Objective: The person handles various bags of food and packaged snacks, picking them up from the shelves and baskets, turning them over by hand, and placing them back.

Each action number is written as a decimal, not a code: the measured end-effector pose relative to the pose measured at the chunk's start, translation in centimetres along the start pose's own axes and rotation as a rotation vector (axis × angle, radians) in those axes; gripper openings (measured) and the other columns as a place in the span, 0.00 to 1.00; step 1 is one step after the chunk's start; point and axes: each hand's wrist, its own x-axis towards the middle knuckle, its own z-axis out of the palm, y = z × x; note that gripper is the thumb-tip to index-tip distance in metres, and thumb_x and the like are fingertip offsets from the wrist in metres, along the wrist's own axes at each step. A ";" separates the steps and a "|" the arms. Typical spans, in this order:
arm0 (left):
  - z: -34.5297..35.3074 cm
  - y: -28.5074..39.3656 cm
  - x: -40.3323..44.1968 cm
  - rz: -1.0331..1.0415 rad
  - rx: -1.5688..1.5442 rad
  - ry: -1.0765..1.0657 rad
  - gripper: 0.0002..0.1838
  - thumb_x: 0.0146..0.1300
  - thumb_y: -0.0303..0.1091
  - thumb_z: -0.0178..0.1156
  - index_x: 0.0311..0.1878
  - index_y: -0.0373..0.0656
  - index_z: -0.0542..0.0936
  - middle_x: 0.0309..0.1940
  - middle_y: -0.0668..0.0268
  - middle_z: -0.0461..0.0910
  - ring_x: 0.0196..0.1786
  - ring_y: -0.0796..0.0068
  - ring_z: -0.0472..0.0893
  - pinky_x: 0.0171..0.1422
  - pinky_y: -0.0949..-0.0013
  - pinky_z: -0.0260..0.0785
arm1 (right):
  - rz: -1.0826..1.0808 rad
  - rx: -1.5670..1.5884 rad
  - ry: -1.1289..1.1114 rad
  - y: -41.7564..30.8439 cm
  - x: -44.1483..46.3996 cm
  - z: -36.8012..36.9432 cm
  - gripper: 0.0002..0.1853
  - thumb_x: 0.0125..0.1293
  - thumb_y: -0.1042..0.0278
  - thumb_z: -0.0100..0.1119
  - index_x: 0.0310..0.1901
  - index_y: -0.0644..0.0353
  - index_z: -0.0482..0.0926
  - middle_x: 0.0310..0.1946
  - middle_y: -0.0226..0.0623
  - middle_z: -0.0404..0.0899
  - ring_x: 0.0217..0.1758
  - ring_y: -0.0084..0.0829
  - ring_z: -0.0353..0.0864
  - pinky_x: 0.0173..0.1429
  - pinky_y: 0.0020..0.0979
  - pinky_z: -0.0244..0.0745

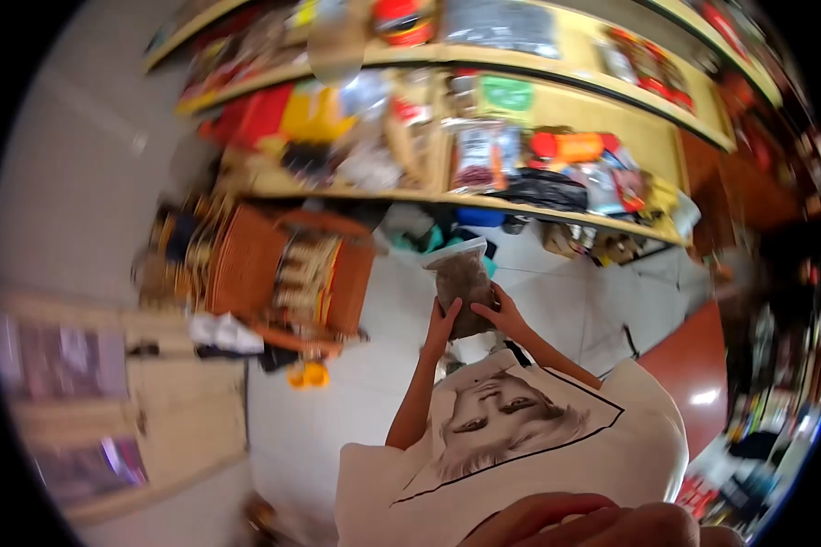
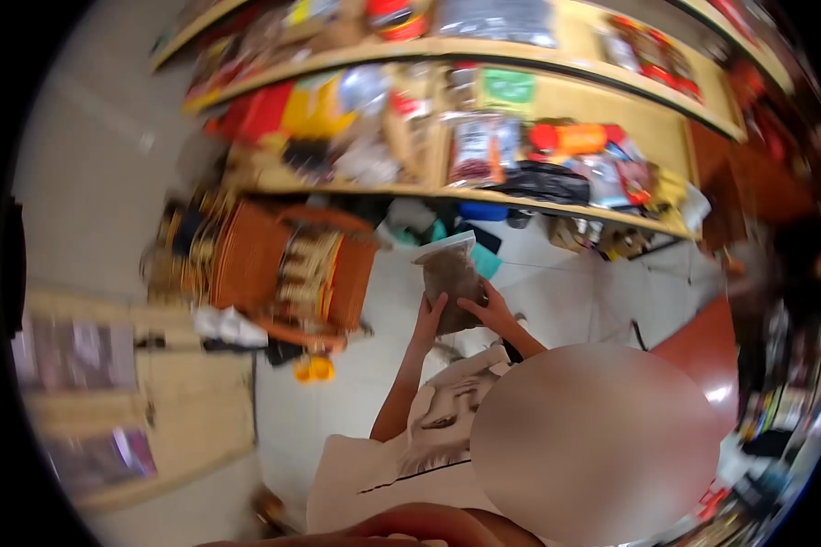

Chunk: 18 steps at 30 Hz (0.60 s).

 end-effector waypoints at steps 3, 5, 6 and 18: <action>6.1 1.6 2.3 -0.037 0.144 -0.265 0.38 0.64 0.48 0.64 0.68 0.36 0.61 0.60 0.57 0.70 0.59 0.69 0.73 0.62 0.67 0.67 | -0.054 0.149 0.205 -1.3 -2.8 -5.2 0.40 0.61 0.59 0.70 0.69 0.65 0.60 0.55 0.41 0.76 0.57 0.30 0.75 0.59 0.31 0.71; 13.4 -1.0 5.5 0.012 0.362 -0.373 0.36 0.64 0.42 0.65 0.68 0.34 0.60 0.60 0.58 0.69 0.61 0.71 0.71 0.63 0.67 0.66 | -0.040 0.236 0.291 -3.7 -5.2 -12.7 0.39 0.61 0.57 0.69 0.69 0.64 0.61 0.54 0.39 0.76 0.55 0.28 0.75 0.58 0.29 0.72; 16.5 -1.6 6.0 0.020 0.341 -0.456 0.35 0.64 0.40 0.65 0.67 0.34 0.60 0.60 0.58 0.69 0.61 0.71 0.71 0.63 0.68 0.66 | -0.012 0.256 0.345 -4.6 -6.7 -15.3 0.38 0.61 0.58 0.69 0.68 0.65 0.62 0.54 0.39 0.76 0.55 0.28 0.75 0.57 0.30 0.72; 47.5 -0.1 9.1 0.167 0.412 -0.816 0.37 0.64 0.42 0.65 0.69 0.34 0.58 0.63 0.55 0.67 0.64 0.66 0.69 0.68 0.65 0.60 | -0.278 0.317 0.699 -9.2 -15.0 -38.2 0.37 0.65 0.66 0.65 0.70 0.67 0.58 0.57 0.41 0.75 0.58 0.29 0.74 0.61 0.30 0.69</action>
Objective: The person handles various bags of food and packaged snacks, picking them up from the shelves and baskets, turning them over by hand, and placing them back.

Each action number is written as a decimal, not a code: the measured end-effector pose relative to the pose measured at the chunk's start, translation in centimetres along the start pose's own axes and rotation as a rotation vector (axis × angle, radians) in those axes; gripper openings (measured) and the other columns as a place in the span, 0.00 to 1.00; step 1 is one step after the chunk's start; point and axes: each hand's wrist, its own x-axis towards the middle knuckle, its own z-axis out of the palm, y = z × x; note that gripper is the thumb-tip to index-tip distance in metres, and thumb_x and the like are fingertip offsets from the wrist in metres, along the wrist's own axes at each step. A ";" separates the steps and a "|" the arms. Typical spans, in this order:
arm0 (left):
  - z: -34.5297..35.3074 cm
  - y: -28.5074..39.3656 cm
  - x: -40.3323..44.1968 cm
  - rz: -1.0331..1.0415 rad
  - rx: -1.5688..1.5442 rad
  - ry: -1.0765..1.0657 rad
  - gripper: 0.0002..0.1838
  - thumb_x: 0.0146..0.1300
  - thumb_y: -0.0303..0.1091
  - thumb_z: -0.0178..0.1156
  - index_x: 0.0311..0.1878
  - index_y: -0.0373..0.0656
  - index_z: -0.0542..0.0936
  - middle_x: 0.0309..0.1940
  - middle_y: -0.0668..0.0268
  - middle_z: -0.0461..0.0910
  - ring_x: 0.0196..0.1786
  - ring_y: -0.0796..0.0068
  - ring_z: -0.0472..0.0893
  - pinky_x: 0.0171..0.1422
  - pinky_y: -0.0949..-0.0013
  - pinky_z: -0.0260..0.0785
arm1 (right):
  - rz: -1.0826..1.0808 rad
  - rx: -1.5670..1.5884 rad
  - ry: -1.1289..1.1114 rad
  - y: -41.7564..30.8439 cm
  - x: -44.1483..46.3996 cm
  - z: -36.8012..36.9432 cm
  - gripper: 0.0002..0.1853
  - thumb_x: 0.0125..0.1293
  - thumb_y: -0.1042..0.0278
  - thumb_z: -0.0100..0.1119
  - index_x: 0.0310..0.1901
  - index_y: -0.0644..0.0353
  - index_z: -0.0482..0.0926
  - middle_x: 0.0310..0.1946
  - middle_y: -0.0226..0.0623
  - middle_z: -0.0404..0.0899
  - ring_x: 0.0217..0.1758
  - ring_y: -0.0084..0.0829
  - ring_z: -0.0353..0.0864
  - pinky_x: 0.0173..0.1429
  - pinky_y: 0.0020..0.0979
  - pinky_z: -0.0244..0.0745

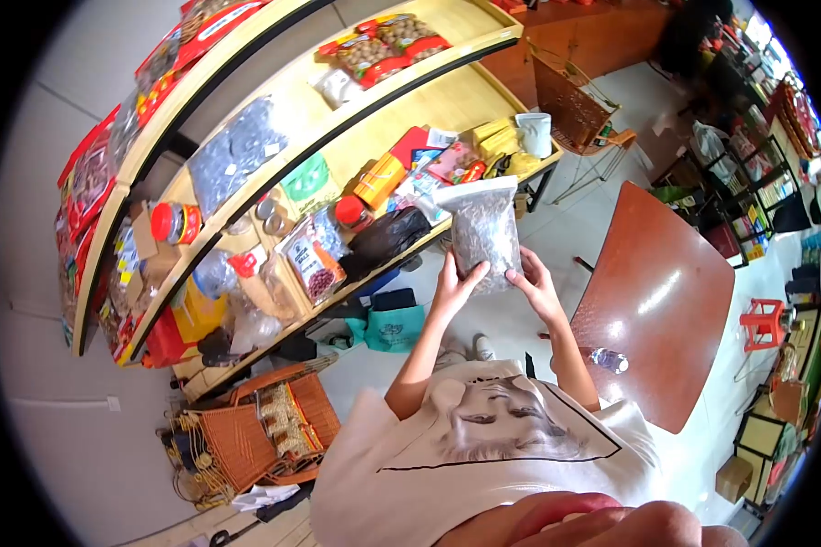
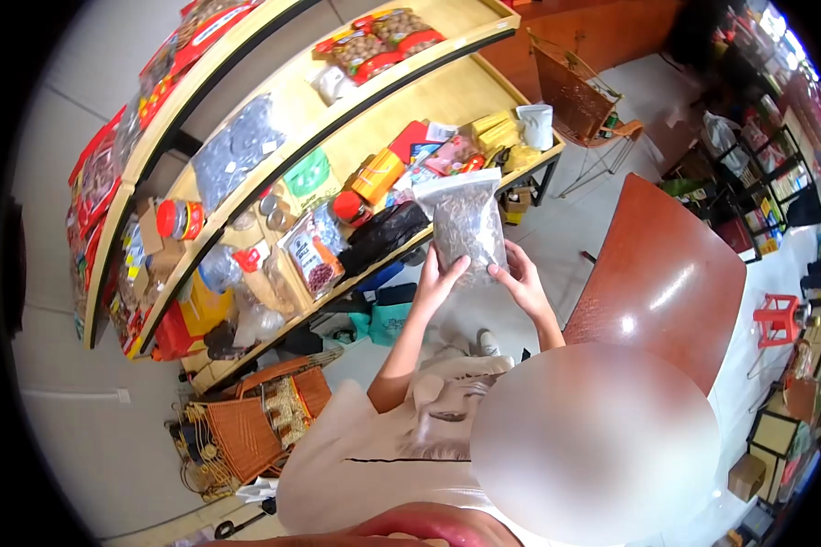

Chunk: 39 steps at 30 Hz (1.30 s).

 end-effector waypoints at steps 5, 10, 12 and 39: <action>0.4 0.6 8.3 0.183 0.113 -0.043 0.44 0.63 0.47 0.66 0.71 0.33 0.54 0.65 0.47 0.64 0.67 0.57 0.66 0.68 0.59 0.62 | -0.148 0.056 0.145 -2.6 5.3 -0.6 0.31 0.68 0.68 0.61 0.68 0.70 0.61 0.56 0.39 0.75 0.57 0.25 0.73 0.60 0.27 0.69; -2.0 0.6 12.8 0.125 0.037 -0.034 0.47 0.60 0.43 0.69 0.73 0.33 0.51 0.65 0.45 0.64 0.66 0.58 0.69 0.66 0.61 0.65 | -0.193 -0.035 0.169 -5.0 12.1 0.4 0.31 0.68 0.68 0.62 0.68 0.71 0.62 0.58 0.39 0.75 0.58 0.25 0.73 0.62 0.27 0.67; -3.5 0.3 13.5 0.140 0.002 -0.001 0.47 0.60 0.42 0.69 0.73 0.33 0.51 0.66 0.45 0.64 0.67 0.58 0.68 0.67 0.61 0.64 | -0.167 -0.019 0.132 -5.6 14.5 1.6 0.32 0.67 0.68 0.63 0.68 0.70 0.62 0.57 0.39 0.75 0.58 0.25 0.73 0.62 0.28 0.67; -53.5 11.2 27.0 0.124 1.041 1.205 0.28 0.62 0.49 0.62 0.65 0.56 0.72 0.61 0.49 0.69 0.63 0.45 0.70 0.67 0.51 0.65 | -0.450 -0.471 -0.739 -0.5 56.5 49.3 0.31 0.64 0.60 0.62 0.66 0.67 0.68 0.34 0.43 0.81 0.38 0.28 0.80 0.47 0.29 0.76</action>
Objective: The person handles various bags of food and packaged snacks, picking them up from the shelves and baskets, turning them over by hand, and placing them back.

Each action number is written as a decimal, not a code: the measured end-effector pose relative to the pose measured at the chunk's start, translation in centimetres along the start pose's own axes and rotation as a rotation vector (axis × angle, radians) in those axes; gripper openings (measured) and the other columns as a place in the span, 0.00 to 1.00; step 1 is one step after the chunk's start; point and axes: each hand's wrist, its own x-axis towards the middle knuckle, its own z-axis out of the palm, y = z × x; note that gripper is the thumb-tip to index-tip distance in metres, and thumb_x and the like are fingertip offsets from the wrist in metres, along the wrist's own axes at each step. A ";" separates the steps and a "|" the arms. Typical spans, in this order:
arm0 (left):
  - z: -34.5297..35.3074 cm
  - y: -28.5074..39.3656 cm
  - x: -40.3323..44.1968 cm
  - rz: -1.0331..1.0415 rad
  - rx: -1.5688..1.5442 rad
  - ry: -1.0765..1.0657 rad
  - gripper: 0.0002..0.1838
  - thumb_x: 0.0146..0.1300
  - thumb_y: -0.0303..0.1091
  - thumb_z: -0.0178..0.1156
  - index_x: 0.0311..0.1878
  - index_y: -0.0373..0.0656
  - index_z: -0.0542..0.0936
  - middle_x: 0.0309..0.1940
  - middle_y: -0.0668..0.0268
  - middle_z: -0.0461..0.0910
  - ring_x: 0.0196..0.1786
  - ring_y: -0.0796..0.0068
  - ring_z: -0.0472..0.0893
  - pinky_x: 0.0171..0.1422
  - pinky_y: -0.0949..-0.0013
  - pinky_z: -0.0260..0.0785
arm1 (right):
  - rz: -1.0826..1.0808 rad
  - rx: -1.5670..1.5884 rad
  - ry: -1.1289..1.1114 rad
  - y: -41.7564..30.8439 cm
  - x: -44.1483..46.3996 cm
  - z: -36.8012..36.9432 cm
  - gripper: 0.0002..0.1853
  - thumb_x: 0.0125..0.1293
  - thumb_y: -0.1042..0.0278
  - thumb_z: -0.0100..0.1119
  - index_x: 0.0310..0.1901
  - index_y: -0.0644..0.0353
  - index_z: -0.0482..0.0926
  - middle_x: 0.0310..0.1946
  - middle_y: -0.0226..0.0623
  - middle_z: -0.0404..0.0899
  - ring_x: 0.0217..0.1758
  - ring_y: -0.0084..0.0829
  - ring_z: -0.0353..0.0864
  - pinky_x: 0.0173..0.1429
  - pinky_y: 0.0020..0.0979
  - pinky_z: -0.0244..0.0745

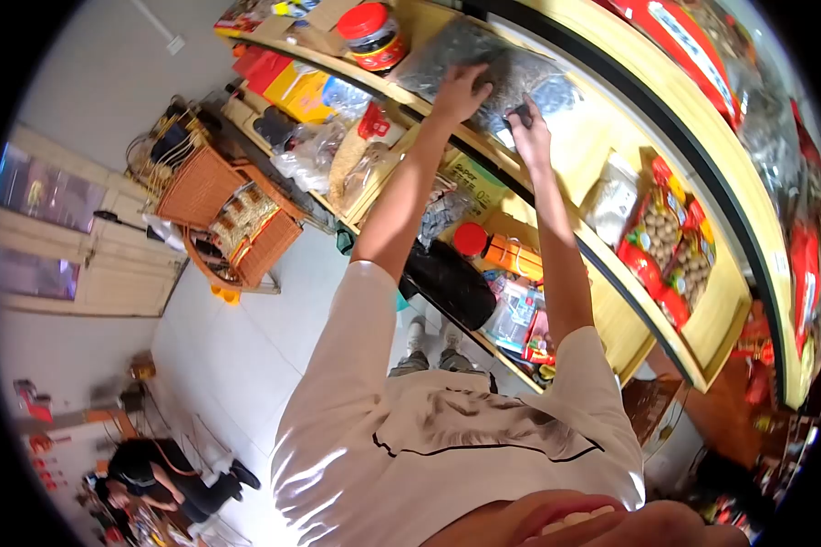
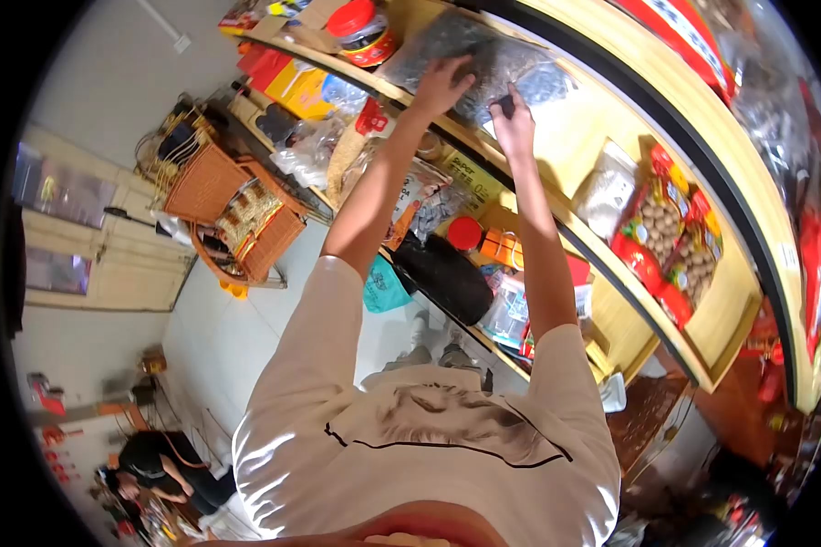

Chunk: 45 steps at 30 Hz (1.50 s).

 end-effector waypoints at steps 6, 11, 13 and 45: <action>-2.8 1.3 -6.2 0.052 -0.131 0.057 0.33 0.65 0.47 0.60 0.72 0.57 0.63 0.67 0.39 0.59 0.67 0.39 0.65 0.71 0.51 0.60 | -0.153 -0.105 0.159 2.1 -1.4 1.1 0.36 0.64 0.57 0.62 0.69 0.68 0.62 0.58 0.56 0.67 0.58 0.44 0.73 0.65 0.40 0.67; -6.5 -4.0 -24.3 -0.209 -0.051 0.214 0.28 0.66 0.41 0.58 0.67 0.47 0.67 0.65 0.47 0.65 0.63 0.47 0.70 0.67 0.54 0.64 | -0.194 0.210 0.152 0.1 -11.9 2.9 0.23 0.67 0.66 0.59 0.62 0.64 0.69 0.56 0.43 0.73 0.50 0.36 0.76 0.51 0.33 0.73; -7.2 -7.2 -38.0 -0.482 0.048 0.205 0.28 0.64 0.40 0.59 0.66 0.44 0.68 0.63 0.48 0.68 0.65 0.46 0.68 0.67 0.54 0.63 | -0.257 0.014 -0.030 0.3 -18.7 4.9 0.22 0.67 0.68 0.59 0.61 0.64 0.69 0.52 0.41 0.73 0.45 0.34 0.76 0.48 0.32 0.73; -36.9 -31.5 -79.4 -1.400 -0.203 0.239 0.19 0.65 0.40 0.58 0.54 0.40 0.79 0.47 0.49 0.81 0.53 0.50 0.80 0.58 0.58 0.72 | 0.689 -0.430 -1.230 11.8 -49.0 48.5 0.27 0.62 0.43 0.62 0.48 0.61 0.80 0.35 0.42 0.81 0.34 0.33 0.80 0.37 0.36 0.75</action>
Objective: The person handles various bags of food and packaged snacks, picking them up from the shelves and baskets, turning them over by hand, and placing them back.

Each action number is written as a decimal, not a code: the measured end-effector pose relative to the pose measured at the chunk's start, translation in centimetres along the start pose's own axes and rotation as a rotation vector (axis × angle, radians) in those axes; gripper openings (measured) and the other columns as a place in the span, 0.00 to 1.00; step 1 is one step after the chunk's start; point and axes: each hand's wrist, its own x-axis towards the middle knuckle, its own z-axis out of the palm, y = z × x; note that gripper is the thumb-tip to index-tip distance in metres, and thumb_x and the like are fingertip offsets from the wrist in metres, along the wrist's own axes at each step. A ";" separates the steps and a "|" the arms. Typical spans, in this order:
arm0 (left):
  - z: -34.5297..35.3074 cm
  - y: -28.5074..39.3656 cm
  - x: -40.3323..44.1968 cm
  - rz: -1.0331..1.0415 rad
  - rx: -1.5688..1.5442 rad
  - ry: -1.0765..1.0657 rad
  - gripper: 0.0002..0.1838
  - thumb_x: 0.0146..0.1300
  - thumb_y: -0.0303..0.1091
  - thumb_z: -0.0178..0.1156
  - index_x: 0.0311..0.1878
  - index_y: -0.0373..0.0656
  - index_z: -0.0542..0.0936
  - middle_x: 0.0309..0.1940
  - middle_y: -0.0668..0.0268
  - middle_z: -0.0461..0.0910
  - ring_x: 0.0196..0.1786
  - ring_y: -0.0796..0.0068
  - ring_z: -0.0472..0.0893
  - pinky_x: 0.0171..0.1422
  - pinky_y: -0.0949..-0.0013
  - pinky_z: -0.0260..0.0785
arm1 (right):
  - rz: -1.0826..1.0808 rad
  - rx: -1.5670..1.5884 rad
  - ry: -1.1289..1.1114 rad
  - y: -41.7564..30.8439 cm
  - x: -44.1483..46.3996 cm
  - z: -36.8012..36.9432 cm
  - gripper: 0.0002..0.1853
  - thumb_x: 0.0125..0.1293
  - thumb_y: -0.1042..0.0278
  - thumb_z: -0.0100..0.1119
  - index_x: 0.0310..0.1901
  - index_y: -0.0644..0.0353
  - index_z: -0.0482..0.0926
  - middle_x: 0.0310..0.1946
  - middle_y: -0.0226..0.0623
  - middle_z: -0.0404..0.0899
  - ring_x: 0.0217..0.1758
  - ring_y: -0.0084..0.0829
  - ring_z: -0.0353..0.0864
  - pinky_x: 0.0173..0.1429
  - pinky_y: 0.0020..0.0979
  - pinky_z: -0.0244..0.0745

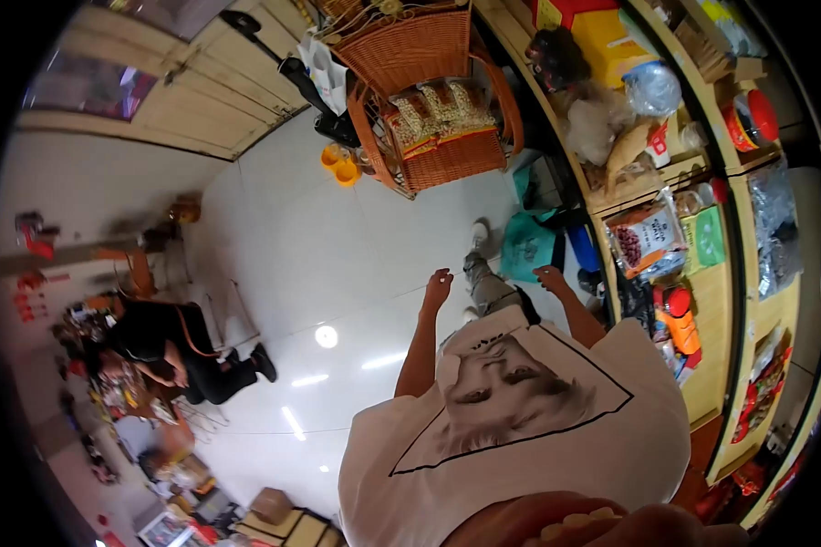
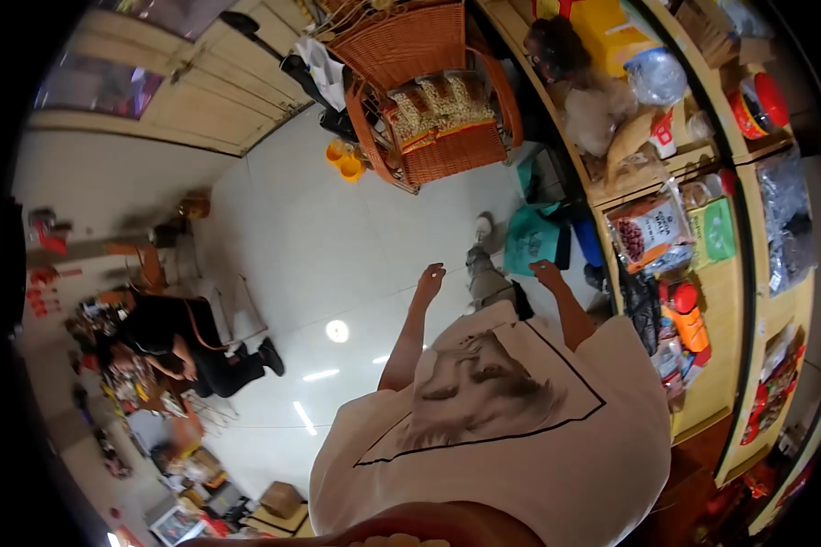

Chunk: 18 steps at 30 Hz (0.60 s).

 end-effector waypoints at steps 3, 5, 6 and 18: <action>-2.4 -2.0 3.8 -0.231 0.104 -0.119 0.21 0.64 0.45 0.57 0.53 0.41 0.79 0.51 0.51 0.81 0.56 0.50 0.78 0.60 0.57 0.70 | 0.030 -0.120 0.059 0.7 4.8 1.8 0.26 0.61 0.45 0.63 0.46 0.63 0.80 0.32 0.43 0.81 0.30 0.32 0.78 0.35 0.36 0.75; -4.9 -3.2 6.1 -0.378 0.132 -0.168 0.21 0.63 0.48 0.56 0.51 0.43 0.81 0.51 0.52 0.81 0.56 0.49 0.78 0.61 0.56 0.70 | -0.072 -0.292 0.061 -0.5 7.3 3.2 0.27 0.59 0.48 0.64 0.49 0.65 0.79 0.37 0.48 0.83 0.37 0.43 0.82 0.45 0.41 0.76; -5.0 -7.2 9.8 -0.200 0.229 -0.209 0.19 0.63 0.47 0.55 0.47 0.44 0.83 0.49 0.50 0.81 0.56 0.49 0.78 0.60 0.55 0.70 | -0.127 -0.250 0.222 -2.9 7.4 2.7 0.27 0.59 0.48 0.64 0.51 0.65 0.78 0.39 0.49 0.83 0.42 0.46 0.82 0.49 0.43 0.76; 0.3 16.4 48.9 0.214 0.083 -0.238 0.21 0.70 0.42 0.51 0.59 0.38 0.74 0.38 0.59 0.79 0.36 0.68 0.77 0.42 0.62 0.70 | -0.324 0.012 0.208 -39.0 28.6 -3.7 0.36 0.71 0.45 0.50 0.72 0.61 0.58 0.72 0.52 0.55 0.74 0.51 0.56 0.73 0.47 0.59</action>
